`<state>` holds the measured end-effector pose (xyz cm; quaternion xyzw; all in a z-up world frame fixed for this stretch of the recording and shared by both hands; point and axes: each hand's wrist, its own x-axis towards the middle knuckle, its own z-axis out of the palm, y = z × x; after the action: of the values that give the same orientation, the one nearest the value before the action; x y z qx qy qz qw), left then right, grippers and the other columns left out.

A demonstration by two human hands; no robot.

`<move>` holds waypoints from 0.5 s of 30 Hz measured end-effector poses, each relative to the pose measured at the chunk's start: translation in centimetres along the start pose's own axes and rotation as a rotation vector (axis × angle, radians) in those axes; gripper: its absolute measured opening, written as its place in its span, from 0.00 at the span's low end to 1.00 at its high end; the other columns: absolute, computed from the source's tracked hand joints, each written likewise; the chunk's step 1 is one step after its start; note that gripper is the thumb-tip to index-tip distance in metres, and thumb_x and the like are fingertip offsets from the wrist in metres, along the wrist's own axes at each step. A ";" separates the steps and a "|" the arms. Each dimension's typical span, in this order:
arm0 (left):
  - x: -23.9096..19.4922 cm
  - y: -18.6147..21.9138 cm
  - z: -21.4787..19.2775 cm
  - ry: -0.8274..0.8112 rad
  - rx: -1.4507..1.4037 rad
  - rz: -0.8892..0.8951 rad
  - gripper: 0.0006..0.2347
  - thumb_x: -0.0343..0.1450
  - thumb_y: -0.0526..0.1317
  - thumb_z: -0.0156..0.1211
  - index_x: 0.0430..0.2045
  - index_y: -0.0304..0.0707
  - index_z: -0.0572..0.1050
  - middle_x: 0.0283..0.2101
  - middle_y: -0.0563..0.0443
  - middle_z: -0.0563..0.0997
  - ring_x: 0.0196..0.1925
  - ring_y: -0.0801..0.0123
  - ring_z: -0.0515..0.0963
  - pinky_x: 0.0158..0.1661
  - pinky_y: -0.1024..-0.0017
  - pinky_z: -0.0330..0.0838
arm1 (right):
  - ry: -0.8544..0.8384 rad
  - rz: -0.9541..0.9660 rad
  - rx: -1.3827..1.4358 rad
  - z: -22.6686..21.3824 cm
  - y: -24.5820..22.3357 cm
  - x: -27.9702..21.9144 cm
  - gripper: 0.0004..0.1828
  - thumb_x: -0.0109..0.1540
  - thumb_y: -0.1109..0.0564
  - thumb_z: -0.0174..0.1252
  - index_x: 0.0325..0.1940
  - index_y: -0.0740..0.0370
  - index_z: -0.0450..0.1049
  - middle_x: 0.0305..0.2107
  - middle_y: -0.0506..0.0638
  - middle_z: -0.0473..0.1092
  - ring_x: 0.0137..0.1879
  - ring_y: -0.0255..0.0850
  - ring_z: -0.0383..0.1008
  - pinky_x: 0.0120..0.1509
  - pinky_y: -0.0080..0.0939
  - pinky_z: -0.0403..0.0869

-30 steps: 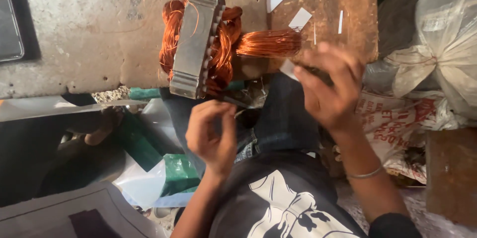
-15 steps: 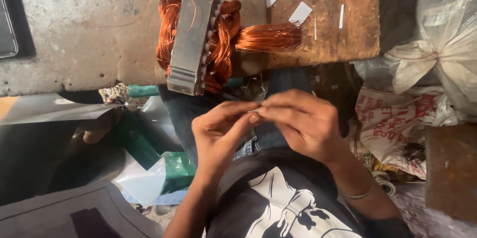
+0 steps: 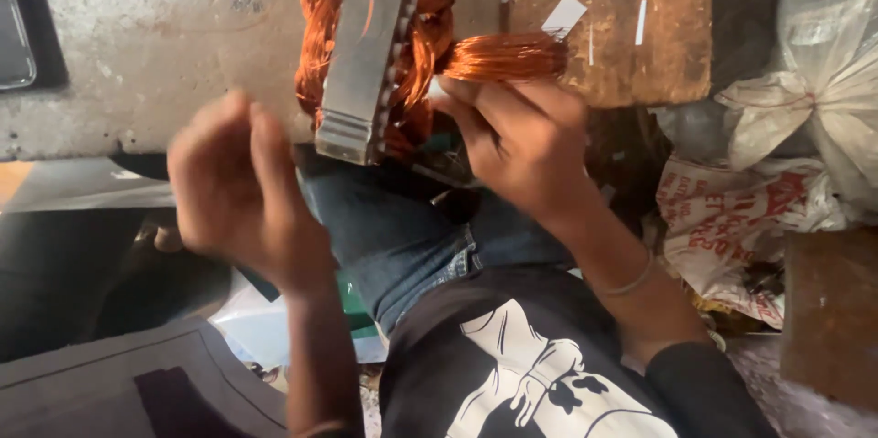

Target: The recorder is manually winding copper coils into the slots of an electric motor stator and inserting insulation paper strips.

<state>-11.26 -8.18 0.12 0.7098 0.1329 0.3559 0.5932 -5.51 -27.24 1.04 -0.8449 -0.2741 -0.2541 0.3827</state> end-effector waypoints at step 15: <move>9.0 -4.9 1.3 -0.761 -0.140 -0.141 0.03 0.74 0.26 0.70 0.35 0.25 0.80 0.34 0.54 0.82 0.34 0.81 0.80 0.39 0.81 0.73 | -0.174 -0.112 -0.080 0.3 1.7 1.0 0.20 0.60 0.67 0.71 0.20 0.66 0.66 0.23 0.56 0.66 0.29 0.53 0.69 0.35 0.51 0.66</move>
<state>-2.87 -2.37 -1.38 0.7378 -0.0727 0.0337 0.6703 -3.63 -27.65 0.67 -0.8617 -0.3428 -0.2114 0.3086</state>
